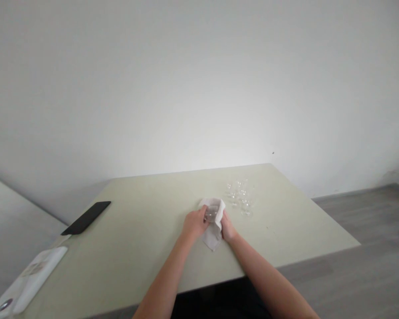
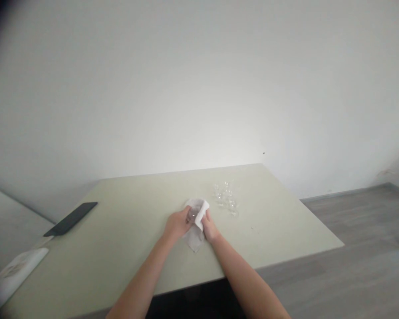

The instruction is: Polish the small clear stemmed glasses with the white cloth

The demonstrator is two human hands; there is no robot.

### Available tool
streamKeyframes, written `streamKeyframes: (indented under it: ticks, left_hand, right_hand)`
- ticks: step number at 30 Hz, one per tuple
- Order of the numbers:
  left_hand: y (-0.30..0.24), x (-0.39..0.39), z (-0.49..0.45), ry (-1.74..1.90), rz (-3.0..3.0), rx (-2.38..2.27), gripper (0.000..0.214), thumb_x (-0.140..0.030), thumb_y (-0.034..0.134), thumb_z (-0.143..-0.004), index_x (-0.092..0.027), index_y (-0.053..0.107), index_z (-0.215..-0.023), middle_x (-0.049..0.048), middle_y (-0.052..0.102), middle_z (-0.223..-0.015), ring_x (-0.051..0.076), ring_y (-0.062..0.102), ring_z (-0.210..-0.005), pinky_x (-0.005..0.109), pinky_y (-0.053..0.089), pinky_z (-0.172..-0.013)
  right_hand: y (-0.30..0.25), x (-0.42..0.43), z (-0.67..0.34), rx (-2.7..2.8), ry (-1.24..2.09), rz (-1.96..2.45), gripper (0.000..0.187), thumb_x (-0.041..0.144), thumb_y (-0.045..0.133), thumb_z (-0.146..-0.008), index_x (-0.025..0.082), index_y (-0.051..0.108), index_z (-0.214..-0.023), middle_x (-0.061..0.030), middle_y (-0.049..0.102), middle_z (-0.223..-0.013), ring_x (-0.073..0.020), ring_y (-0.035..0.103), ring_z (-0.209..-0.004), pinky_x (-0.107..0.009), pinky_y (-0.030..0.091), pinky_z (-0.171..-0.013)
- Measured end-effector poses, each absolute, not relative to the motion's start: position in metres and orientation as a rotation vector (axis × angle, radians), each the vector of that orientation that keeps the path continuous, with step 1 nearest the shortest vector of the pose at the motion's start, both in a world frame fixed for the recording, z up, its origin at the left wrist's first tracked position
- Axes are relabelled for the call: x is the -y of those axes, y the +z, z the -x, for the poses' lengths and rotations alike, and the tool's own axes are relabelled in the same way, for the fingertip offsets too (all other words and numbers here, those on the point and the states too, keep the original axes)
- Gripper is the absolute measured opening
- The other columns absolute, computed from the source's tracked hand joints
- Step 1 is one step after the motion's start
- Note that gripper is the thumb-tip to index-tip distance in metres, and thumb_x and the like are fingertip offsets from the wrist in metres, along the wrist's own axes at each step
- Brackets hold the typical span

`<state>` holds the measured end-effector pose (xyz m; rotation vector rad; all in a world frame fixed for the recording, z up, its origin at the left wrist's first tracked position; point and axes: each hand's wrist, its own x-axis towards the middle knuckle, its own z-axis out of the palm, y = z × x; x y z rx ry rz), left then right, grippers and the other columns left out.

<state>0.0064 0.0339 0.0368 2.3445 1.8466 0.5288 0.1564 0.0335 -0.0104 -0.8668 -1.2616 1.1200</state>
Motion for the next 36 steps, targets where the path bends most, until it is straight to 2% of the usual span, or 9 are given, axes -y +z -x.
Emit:
streamKeyframes:
  ticks: [3, 7, 15, 19, 22, 25, 27, 31, 36]
  left_hand:
    - [0.030, -0.029, -0.012, 0.360, -2.481, -1.830, 0.031, -0.021, 0.054, -0.083, -0.020, 0.052, -0.114, 0.0055, 0.070, -0.088, 0.021, 0.066, -0.083, 0.030, 0.042, -0.073]
    - [0.024, -0.027, -0.007, 0.459, -2.643, -1.785, 0.026, -0.013, 0.050, -0.082, -0.018, 0.055, -0.107, 0.0078, 0.067, -0.094, 0.023, 0.063, -0.093, 0.035, 0.041, -0.084]
    - [0.023, -0.026, -0.006, 0.792, -2.802, -1.739, 0.023, -0.015, 0.048, -0.087, -0.019, 0.056, -0.108, 0.0079, 0.064, -0.098, 0.024, 0.057, -0.099, 0.042, 0.034, -0.103]
    - [0.020, -0.027, -0.008, 0.674, -2.797, -1.756, 0.020, -0.016, 0.045, -0.090, -0.018, 0.057, -0.106, 0.0084, 0.065, -0.097, 0.023, 0.060, -0.096, 0.041, 0.040, -0.093]
    - [0.018, -0.026, -0.005, 0.473, -2.709, -1.793, 0.019, -0.017, 0.046, -0.091, -0.016, 0.057, -0.106, 0.0075, 0.067, -0.087, 0.022, 0.063, -0.086, 0.036, 0.043, -0.083]
    - [0.019, -0.026, -0.003, 0.462, -2.664, -1.830, 0.026, -0.015, 0.048, -0.089, -0.015, 0.055, -0.114, 0.0073, 0.068, -0.087, 0.021, 0.063, -0.086, 0.035, 0.043, -0.083]
    - [0.021, -0.026, -0.004, 0.557, -2.691, -1.831, 0.025, -0.015, 0.047, -0.089, -0.016, 0.055, -0.113, 0.0082, 0.068, -0.093, 0.022, 0.062, -0.092, 0.036, 0.042, -0.087]
    - [0.020, -0.028, -0.005, 0.572, -2.759, -1.776, 0.019, -0.015, 0.046, -0.090, -0.019, 0.058, -0.104, 0.0081, 0.066, -0.096, 0.023, 0.060, -0.095, 0.038, 0.042, -0.088]
    - [0.015, -0.033, -0.004, 0.471, -2.629, -1.858, 0.022, -0.014, 0.046, -0.090, -0.017, 0.057, -0.108, 0.0080, 0.067, -0.089, 0.023, 0.061, -0.090, 0.037, 0.041, -0.086]
  right_hand:
    - [-0.013, -0.033, -0.159, 1.392, 0.882, 0.979, 0.047, 0.051, 0.067, -0.076, 0.018, 0.060, -0.109, -0.0089, 0.069, -0.102, -0.0242, 0.063, -0.094, -0.036, 0.051, -0.084]
    - [-0.009, -0.030, -0.160, 1.575, 0.695, 0.991, 0.029, 0.036, 0.069, -0.076, 0.018, 0.063, -0.098, -0.0078, 0.068, -0.098, -0.0226, 0.062, -0.090, -0.036, 0.049, -0.084]
    - [-0.010, -0.034, -0.160, 1.551, 0.832, 1.063, 0.031, 0.040, 0.066, -0.078, 0.017, 0.061, -0.098, -0.0060, 0.067, -0.092, -0.0205, 0.061, -0.084, -0.034, 0.050, -0.079]
    - [-0.008, -0.032, -0.166, 1.614, 0.920, 1.018, 0.027, 0.039, 0.057, -0.084, 0.017, 0.059, -0.100, -0.0053, 0.067, -0.090, -0.0190, 0.061, -0.081, -0.033, 0.052, -0.076]
    - [-0.006, -0.025, -0.167, 1.904, 0.673, 0.931, 0.037, 0.029, 0.069, -0.073, 0.018, 0.062, -0.108, -0.0098, 0.063, -0.109, -0.0250, 0.060, -0.101, -0.038, 0.049, -0.090]
    - [-0.003, -0.020, -0.162, 1.981, 0.474, 0.861, 0.035, 0.023, 0.069, -0.070, 0.018, 0.064, -0.105, -0.0138, 0.057, -0.121, -0.0297, 0.052, -0.116, -0.041, 0.044, -0.099]
    - [-0.001, -0.020, -0.160, 1.888, 0.504, 0.902, 0.032, 0.026, 0.065, -0.076, 0.017, 0.063, -0.106, -0.0134, 0.060, -0.116, -0.0273, 0.056, -0.110, -0.040, 0.046, -0.095]
    - [0.000, -0.021, -0.158, 1.730, 0.583, 1.189, 0.027, 0.038, 0.054, -0.087, 0.014, 0.064, -0.095, -0.0098, 0.065, -0.084, -0.0222, 0.062, -0.077, -0.037, 0.052, -0.074]
    - [-0.001, -0.020, -0.159, 1.991, 0.387, 0.952, 0.033, 0.030, 0.067, -0.077, 0.020, 0.064, -0.108, -0.0138, 0.058, -0.118, -0.0291, 0.054, -0.112, -0.042, 0.047, -0.094]
